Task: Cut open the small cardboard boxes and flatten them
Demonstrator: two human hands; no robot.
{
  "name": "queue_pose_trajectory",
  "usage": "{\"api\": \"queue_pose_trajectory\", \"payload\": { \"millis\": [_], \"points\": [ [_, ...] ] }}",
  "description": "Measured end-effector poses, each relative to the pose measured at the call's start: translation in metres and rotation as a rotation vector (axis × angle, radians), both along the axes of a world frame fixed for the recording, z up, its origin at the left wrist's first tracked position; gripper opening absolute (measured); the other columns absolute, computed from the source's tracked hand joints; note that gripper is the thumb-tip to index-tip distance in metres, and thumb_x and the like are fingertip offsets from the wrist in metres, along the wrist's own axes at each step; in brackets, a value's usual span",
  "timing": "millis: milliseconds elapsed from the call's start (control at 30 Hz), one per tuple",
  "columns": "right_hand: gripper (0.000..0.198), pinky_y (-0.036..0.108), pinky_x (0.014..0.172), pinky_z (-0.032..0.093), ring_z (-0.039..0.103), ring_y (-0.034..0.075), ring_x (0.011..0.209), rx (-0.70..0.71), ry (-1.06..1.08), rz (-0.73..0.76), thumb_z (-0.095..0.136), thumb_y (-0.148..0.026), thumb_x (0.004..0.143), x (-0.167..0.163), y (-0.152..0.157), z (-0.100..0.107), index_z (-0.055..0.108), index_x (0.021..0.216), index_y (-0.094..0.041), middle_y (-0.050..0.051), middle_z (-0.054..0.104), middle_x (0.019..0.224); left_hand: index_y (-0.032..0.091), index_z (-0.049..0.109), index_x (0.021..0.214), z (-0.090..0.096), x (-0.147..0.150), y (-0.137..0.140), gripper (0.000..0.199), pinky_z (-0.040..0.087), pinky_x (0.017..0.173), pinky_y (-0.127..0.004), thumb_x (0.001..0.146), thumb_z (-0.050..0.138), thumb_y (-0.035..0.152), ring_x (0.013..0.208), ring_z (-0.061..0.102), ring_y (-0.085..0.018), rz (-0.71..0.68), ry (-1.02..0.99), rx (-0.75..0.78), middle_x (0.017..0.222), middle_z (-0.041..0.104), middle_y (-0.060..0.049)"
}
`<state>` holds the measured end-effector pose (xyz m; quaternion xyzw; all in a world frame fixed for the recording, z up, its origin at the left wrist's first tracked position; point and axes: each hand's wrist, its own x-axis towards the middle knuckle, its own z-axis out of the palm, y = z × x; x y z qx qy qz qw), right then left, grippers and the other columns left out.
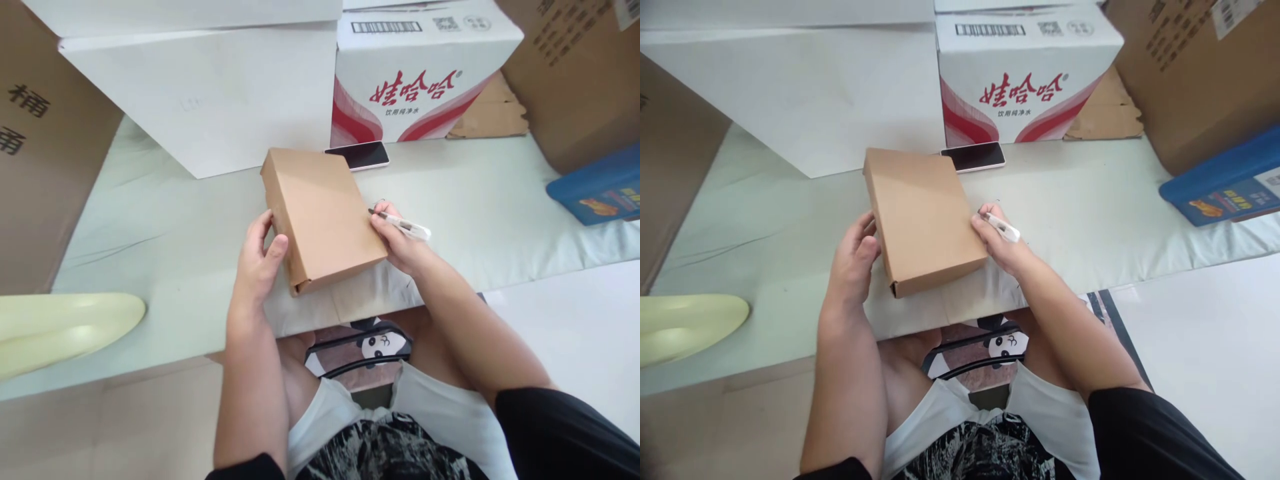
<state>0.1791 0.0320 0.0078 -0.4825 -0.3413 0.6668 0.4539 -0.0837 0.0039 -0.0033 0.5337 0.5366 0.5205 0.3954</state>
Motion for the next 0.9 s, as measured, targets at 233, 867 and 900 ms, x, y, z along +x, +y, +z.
{"api": "queue_pose_trajectory", "payload": {
  "millis": [233,867,900],
  "points": [
    [0.083,0.026,0.061,0.045,0.052,0.012,0.070,-0.020,-0.050,-0.103,0.101,-0.054,0.045,0.004,-0.001,-0.001,0.037,0.093,-0.029,-0.009,0.050,0.080,0.023,0.075,0.098,0.010,-0.004,-0.001,0.057,0.033,0.129,-0.053,0.067,0.081,0.071,0.148,0.049,-0.038,0.146,-0.126,0.025,0.143,0.063,-0.012],
    [0.084,0.029,0.064,0.047,0.052,0.016,0.083,0.165,-0.306,-0.086,0.096,-0.059,0.054,0.010,0.002,-0.009,0.029,0.097,-0.030,-0.002,0.047,0.100,0.028,0.070,0.105,0.025,0.009,-0.004,0.056,0.055,0.079,-0.031,0.064,0.082,0.064,0.103,0.068,-0.023,0.144,-0.486,-0.139,0.119,0.074,-0.006],
    [0.083,0.029,0.064,0.047,0.052,0.016,0.083,0.168,-0.302,-0.088,0.096,-0.058,0.055,0.010,0.002,-0.009,0.030,0.097,-0.030,-0.002,0.047,0.100,0.029,0.068,0.107,0.028,0.008,-0.004,0.057,0.056,0.082,-0.034,0.064,0.081,0.066,0.107,0.068,-0.025,0.144,-0.484,-0.129,0.124,0.073,-0.006]
  ]
}}
